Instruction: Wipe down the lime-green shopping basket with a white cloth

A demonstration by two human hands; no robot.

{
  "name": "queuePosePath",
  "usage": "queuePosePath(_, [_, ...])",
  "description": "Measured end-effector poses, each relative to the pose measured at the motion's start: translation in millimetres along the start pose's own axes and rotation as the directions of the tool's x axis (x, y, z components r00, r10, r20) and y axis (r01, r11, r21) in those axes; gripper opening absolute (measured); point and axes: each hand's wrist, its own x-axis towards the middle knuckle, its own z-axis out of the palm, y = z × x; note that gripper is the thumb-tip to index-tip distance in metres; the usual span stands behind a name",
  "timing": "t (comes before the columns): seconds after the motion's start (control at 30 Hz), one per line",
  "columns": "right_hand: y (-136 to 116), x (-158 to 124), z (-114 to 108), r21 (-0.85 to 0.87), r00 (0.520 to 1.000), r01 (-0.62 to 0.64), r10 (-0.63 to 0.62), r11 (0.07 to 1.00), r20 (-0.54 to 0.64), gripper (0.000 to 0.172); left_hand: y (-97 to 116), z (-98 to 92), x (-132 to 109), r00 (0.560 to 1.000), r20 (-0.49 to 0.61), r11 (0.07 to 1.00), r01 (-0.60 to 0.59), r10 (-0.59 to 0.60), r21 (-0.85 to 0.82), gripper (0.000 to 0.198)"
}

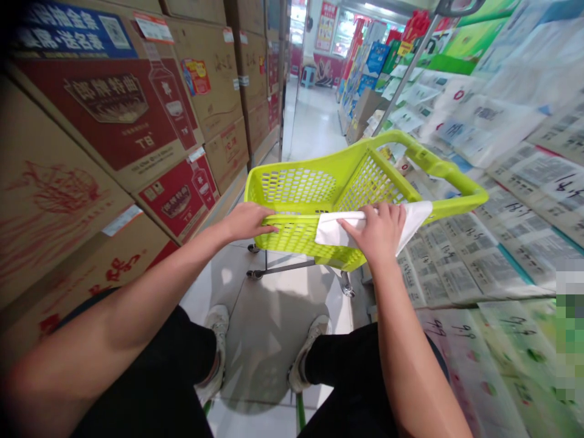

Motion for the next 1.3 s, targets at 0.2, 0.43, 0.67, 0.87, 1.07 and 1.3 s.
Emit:
queuePosePath(0.2, [-62.3, -3.4, 13.0, 0.077, 0.997, 0.042, -0.048, 0.996, 0.068, 0.056, 3.8, 0.5, 2.1, 1.000, 0.005, 1.000, 0.024, -0.024, 0.006, 0.046])
queuePosePath(0.43, [-91.1, -1.0, 13.8, 0.150, 0.989, 0.097, -0.112, 0.984, 0.093, 0.054, 2.4, -0.8, 1.0, 0.999, 0.024, 0.999, 0.033, -0.034, 0.025, 0.050])
queuePosePath(0.67, [-23.3, 7.1, 0.9, 0.036, 0.997, -0.045, 0.042, 0.998, 0.069, 0.053, -0.9, -2.7, -0.9, 0.997, 0.051, 0.998, 0.053, -0.055, 0.025, 0.049])
queuePosePath(0.87, [-33.9, 6.8, 3.9, 0.046, 0.992, -0.114, 0.111, 0.992, 0.061, 0.043, 8.8, -1.1, 1.1, 1.000, 0.023, 1.000, 0.017, -0.018, 0.025, 0.048])
queuePosePath(1.07, [-82.9, 15.4, 2.9, 0.145, 0.968, -0.023, -0.014, 0.989, 0.252, 0.049, 9.3, -1.1, 3.9, 1.000, 0.031, 1.000, 0.002, -0.002, 0.005, 0.047])
queuePosePath(1.3, [-59.6, 52.1, -4.1, -0.132, 0.909, -0.172, 0.209, 0.976, 0.360, 0.051, 7.1, -2.4, 2.3, 0.999, 0.051, 1.000, -0.003, 0.002, 0.024, 0.046])
